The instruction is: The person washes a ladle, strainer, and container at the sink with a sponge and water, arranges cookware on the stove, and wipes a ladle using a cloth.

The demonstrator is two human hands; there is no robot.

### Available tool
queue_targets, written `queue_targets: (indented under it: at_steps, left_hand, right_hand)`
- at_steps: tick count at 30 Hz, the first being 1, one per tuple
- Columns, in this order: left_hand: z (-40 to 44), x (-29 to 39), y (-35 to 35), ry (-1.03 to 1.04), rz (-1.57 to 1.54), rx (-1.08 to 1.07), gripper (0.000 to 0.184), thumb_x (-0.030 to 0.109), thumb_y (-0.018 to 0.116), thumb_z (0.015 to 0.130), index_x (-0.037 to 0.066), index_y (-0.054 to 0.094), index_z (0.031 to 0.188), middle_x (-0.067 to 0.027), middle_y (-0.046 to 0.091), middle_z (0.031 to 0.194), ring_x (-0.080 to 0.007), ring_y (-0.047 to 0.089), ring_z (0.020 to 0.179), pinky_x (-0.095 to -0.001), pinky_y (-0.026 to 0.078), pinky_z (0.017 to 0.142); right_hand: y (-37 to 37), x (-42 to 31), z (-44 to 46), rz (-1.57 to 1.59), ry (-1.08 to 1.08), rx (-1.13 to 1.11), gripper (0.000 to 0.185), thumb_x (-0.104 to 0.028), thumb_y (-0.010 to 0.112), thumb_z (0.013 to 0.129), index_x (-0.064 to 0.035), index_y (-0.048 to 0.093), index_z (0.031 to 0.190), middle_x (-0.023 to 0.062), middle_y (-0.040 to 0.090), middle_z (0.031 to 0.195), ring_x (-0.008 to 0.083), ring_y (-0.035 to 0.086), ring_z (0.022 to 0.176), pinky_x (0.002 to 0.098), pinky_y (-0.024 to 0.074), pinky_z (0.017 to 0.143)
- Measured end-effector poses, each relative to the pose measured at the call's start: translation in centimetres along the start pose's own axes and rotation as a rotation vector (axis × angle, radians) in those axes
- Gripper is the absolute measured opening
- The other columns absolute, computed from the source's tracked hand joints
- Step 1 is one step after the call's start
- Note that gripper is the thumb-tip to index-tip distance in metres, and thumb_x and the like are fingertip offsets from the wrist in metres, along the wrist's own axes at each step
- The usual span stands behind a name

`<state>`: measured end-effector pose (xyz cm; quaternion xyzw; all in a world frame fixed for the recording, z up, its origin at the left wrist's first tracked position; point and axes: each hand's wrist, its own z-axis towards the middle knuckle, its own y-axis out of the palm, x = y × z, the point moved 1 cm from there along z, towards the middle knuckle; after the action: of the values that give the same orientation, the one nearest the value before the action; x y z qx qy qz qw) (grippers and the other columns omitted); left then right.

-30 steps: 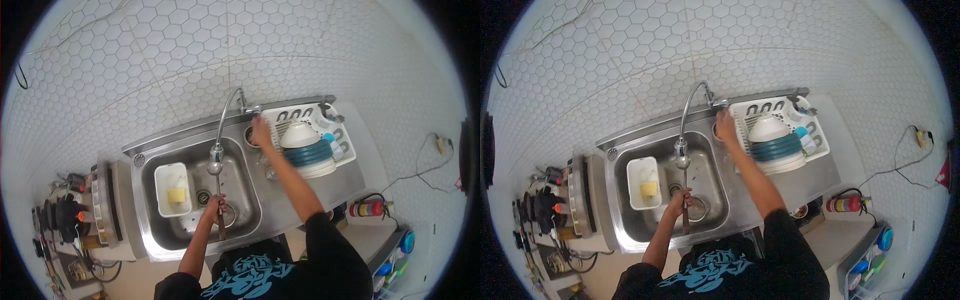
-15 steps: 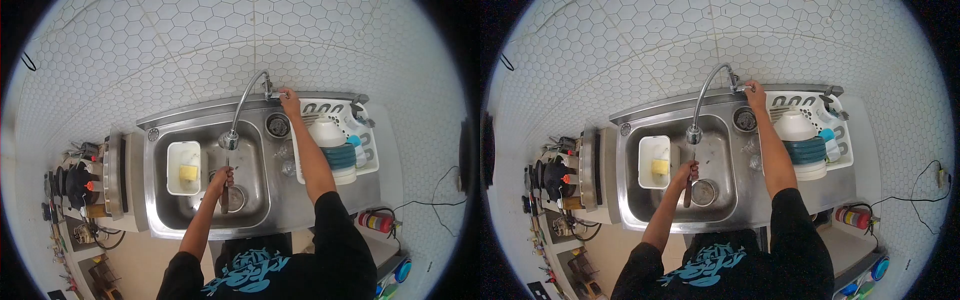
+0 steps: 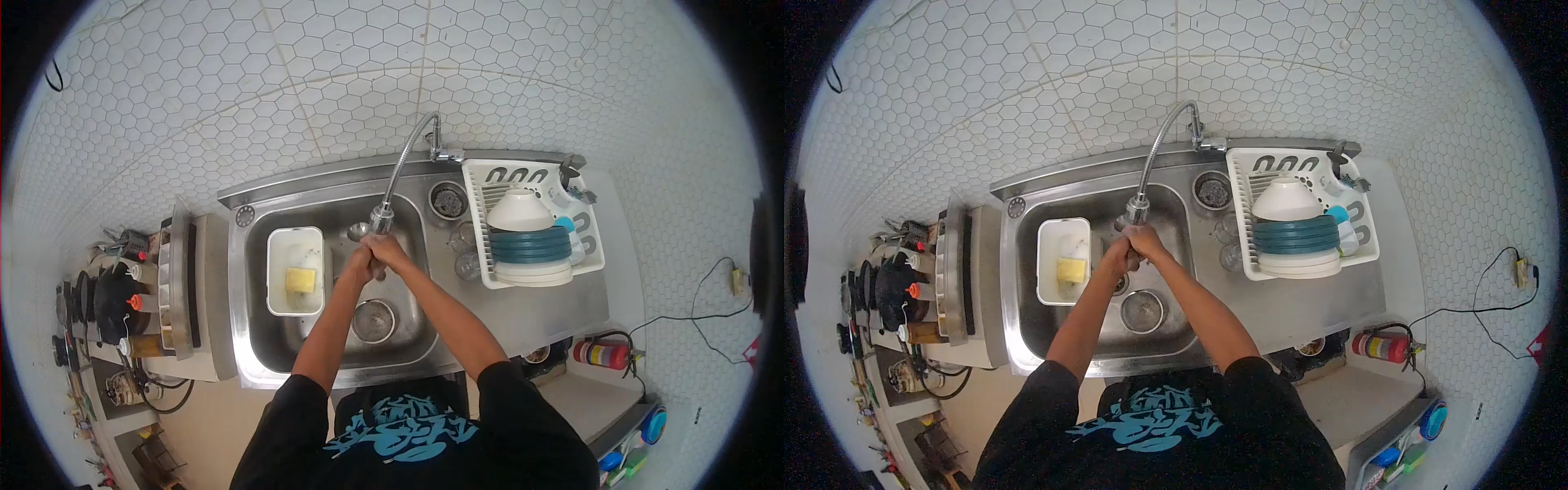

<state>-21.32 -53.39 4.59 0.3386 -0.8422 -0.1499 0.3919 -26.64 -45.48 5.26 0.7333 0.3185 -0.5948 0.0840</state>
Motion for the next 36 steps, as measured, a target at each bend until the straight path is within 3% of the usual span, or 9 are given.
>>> queue_targets:
  at_steps: [6,12,15,16,18,19,31,33,36]
  left_hand:
    - [8.2,-0.6,-5.2,0.023,-0.368,-0.396,0.024,0.029,0.046,0.09,0.01,0.06,0.092,-0.0054,0.064,0.092,-0.0223,0.061,0.082,-0.036,0.054,0.074]
    - [17.4,-7.0,-6.9,0.163,-0.572,-0.595,0.022,0.027,0.046,0.09,0.01,0.059,0.09,-0.0062,0.063,0.093,-0.0235,0.059,0.086,-0.0347,0.051,0.077]
    - [-2.0,0.9,0.6,0.777,1.141,-0.027,0.027,0.028,0.042,0.094,0.012,0.061,0.104,-0.011,0.062,0.105,-0.0234,0.059,0.095,-0.0358,0.049,0.082]
    - [0.5,0.2,-0.2,0.773,1.137,-0.024,0.027,0.028,0.042,0.094,0.012,0.061,0.104,-0.011,0.062,0.105,-0.0234,0.059,0.095,-0.0358,0.049,0.082]
    - [6.3,-2.1,-2.4,0.169,-0.284,-0.42,0.029,0.031,0.044,0.091,0.009,0.06,0.101,-0.0126,0.062,0.095,-0.0228,0.059,0.094,-0.0323,0.049,0.079]
    - [8.1,-3.3,-4.2,0.171,-0.29,-0.412,0.029,0.031,0.044,0.091,0.009,0.06,0.101,-0.0126,0.062,0.095,-0.0228,0.059,0.094,-0.0323,0.049,0.079]
    - [18.9,-10.6,-11.4,1.243,0.801,-0.023,0.016,0.024,0.05,0.086,0.011,0.055,0.079,-0.0087,0.055,0.069,-0.0257,0.056,0.064,-0.0371,0.05,0.058]
    - [6.4,-4.5,-3.3,0.021,-0.65,0.201,0.02,0.019,0.05,0.088,0.013,0.047,0.07,-0.0053,0.047,0.06,-0.0228,0.051,0.056,-0.0357,0.048,0.053]
    - [3.6,-7.2,-1.8,-0.098,-0.785,-0.169,0.024,0.017,0.046,0.089,0.013,0.044,0.066,-0.0046,0.047,0.06,-0.0216,0.049,0.054,-0.0332,0.046,0.052]
  right_hand:
    - [-0.9,-4.4,-3.8,0.46,-0.015,-0.256,0.032,-0.03,0.047,0.093,-0.0071,0.067,0.102,0.0039,0.063,0.106,0.0121,0.054,0.102,0.0276,0.0391,0.091]
    - [1.0,-3.9,-7.6,0.274,-0.401,0.105,0.027,-0.019,0.052,0.094,-0.0035,0.051,0.116,0.0099,0.06,0.112,0.0159,0.054,0.105,0.0278,0.0402,0.09]
    - [0.7,-3.6,-6.3,0.106,-0.301,0.213,0.023,-0.019,0.054,0.091,-0.0003,0.054,0.103,0.0196,0.056,0.112,0.0269,0.055,0.103,0.0347,0.0408,0.089]
    - [0.5,-3.7,-6.0,0.104,-0.297,0.209,0.023,-0.019,0.054,0.091,-0.0003,0.054,0.103,0.0196,0.056,0.112,0.0269,0.055,0.103,0.0347,0.0408,0.089]
    - [0.4,-4.0,-5.9,-0.07,-0.398,0.27,0.022,-0.02,0.053,0.091,0.0008,0.054,0.1,0.0218,0.059,0.101,0.0323,0.058,0.093,0.0385,0.0432,0.084]
    - [0.3,-4.8,-6.7,-0.07,-0.396,0.26,0.022,-0.02,0.053,0.091,0.0008,0.054,0.1,0.0218,0.059,0.101,0.0323,0.058,0.093,0.0385,0.0432,0.084]
    - [-4.4,-8.3,-20.3,-0.301,-0.651,0.249,0.015,-0.002,0.06,0.084,-0.0014,0.055,0.098,0.0177,0.062,0.106,0.0331,0.061,0.102,0.0454,0.0379,0.102]
    - [-4.6,-8.1,-21.8,-0.395,-0.68,0.18,0.017,-0.004,0.061,0.084,0.0002,0.054,0.098,0.0167,0.059,0.113,0.0347,0.053,0.114,0.0426,0.0407,0.101]
    - [-3.7,-5.4,-21.3,-0.31,-0.554,0.214,0.014,-0.004,0.061,0.084,-0.0007,0.057,0.097,0.0194,0.06,0.112,0.033,0.054,0.113,0.0391,0.0392,0.101]
